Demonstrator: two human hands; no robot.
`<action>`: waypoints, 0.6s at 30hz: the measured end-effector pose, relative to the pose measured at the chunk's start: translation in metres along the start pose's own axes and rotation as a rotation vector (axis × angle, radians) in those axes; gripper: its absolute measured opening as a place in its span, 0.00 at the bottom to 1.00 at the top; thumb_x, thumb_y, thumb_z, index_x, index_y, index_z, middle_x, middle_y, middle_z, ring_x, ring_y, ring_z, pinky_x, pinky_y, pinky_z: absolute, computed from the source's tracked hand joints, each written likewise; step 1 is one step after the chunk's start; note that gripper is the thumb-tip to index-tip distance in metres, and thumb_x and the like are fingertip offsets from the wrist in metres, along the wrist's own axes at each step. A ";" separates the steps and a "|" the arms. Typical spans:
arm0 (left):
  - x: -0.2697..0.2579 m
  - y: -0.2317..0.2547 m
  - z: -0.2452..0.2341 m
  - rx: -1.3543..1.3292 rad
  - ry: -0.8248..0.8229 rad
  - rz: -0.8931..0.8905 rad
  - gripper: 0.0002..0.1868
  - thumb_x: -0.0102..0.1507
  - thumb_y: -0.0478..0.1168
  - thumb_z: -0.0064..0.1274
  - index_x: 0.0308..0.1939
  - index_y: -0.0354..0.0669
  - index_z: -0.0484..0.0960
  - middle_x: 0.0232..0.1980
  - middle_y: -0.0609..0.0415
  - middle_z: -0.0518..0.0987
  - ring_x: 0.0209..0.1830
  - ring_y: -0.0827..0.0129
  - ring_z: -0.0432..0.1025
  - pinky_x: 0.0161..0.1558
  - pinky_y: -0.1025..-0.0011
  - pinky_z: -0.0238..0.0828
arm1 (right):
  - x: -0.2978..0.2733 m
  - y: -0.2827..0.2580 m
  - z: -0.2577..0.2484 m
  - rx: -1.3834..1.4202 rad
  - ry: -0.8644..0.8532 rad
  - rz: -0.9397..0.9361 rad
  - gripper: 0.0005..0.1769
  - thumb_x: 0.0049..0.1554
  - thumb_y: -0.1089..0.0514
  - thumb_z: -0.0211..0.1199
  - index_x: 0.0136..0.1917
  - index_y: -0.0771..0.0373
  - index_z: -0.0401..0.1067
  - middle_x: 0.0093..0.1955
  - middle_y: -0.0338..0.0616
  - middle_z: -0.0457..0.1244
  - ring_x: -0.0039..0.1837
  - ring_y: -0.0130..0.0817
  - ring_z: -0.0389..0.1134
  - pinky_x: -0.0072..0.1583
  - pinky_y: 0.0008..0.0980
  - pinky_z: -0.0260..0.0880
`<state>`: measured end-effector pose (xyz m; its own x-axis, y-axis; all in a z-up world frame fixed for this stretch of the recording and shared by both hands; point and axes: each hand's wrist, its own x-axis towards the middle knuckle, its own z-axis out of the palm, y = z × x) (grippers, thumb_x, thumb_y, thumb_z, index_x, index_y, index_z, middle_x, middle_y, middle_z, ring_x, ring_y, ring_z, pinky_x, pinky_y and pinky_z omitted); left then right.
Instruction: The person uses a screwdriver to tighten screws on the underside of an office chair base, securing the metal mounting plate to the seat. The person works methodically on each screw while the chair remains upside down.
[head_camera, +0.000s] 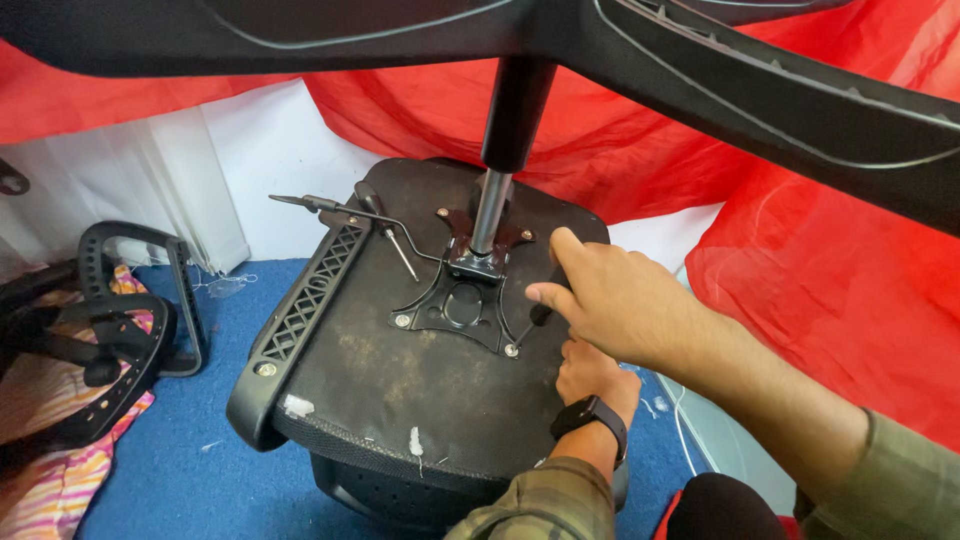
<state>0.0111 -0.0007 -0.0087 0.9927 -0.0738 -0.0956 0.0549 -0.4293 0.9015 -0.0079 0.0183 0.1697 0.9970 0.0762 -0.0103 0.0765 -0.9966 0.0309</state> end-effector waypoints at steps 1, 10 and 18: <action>0.001 0.000 -0.003 0.021 -0.035 0.010 0.38 0.56 0.42 0.65 0.65 0.39 0.62 0.58 0.37 0.74 0.56 0.43 0.75 0.58 0.52 0.72 | 0.001 -0.001 0.000 0.033 0.041 -0.049 0.24 0.61 0.42 0.60 0.56 0.62 0.61 0.50 0.57 0.68 0.57 0.59 0.69 0.56 0.54 0.68; 0.009 -0.040 -0.075 0.304 -0.159 0.279 0.24 0.57 0.54 0.65 0.46 0.37 0.83 0.50 0.38 0.82 0.52 0.43 0.77 0.54 0.52 0.74 | 0.016 0.022 0.011 0.306 0.137 -0.387 0.16 0.50 0.64 0.68 0.51 0.60 0.68 0.51 0.55 0.65 0.56 0.51 0.67 0.54 0.44 0.69; 0.021 -0.047 -0.124 0.467 -0.046 0.095 0.18 0.58 0.51 0.64 0.45 0.42 0.86 0.48 0.42 0.84 0.51 0.48 0.79 0.53 0.55 0.76 | 0.018 0.006 -0.006 0.160 0.052 -0.005 0.28 0.65 0.47 0.65 0.67 0.63 0.56 0.56 0.61 0.64 0.64 0.57 0.67 0.62 0.45 0.66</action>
<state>0.0430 0.1297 -0.0003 0.9845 -0.1678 -0.0501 -0.1008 -0.7767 0.6218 0.0103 0.0142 0.1753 0.9961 0.0782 0.0417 0.0830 -0.9882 -0.1288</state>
